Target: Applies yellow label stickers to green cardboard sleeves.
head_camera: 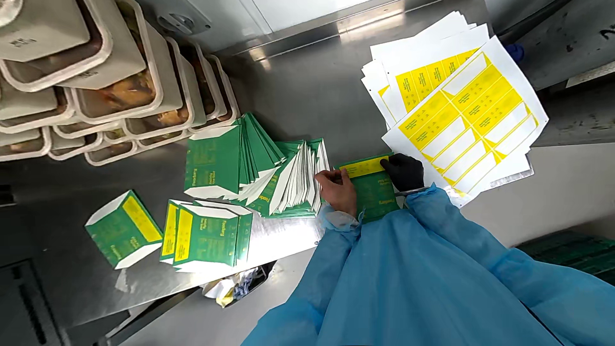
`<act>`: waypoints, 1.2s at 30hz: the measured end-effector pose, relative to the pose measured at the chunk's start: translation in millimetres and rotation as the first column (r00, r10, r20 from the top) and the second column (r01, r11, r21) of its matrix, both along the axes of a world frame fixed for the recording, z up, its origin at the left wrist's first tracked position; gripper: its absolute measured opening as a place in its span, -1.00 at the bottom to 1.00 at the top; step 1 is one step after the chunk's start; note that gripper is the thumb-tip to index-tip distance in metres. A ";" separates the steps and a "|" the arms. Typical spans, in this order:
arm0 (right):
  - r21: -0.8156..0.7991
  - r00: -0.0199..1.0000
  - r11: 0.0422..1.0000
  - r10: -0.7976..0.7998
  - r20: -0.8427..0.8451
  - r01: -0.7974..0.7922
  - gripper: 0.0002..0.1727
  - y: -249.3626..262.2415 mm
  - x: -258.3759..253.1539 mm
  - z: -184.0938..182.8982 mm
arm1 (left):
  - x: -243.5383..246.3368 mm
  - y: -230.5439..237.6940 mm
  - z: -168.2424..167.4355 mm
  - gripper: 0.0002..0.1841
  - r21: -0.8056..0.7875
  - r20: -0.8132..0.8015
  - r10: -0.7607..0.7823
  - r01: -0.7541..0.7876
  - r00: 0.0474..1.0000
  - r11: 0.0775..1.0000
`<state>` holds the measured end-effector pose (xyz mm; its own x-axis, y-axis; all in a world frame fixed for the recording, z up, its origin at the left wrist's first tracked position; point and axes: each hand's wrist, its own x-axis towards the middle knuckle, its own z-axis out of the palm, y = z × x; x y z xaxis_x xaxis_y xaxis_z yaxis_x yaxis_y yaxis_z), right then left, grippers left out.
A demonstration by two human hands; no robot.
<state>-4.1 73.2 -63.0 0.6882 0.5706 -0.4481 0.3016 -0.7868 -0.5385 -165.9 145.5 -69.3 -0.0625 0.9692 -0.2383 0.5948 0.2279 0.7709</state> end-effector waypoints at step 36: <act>-0.021 0.791 0.887 0.422 0.444 -0.461 -0.57 -6.1 3.3 1.2 | -6.9 -26.6 -24.4 -0.58 0.376 -0.450 -0.483 0.650 0.751 0.660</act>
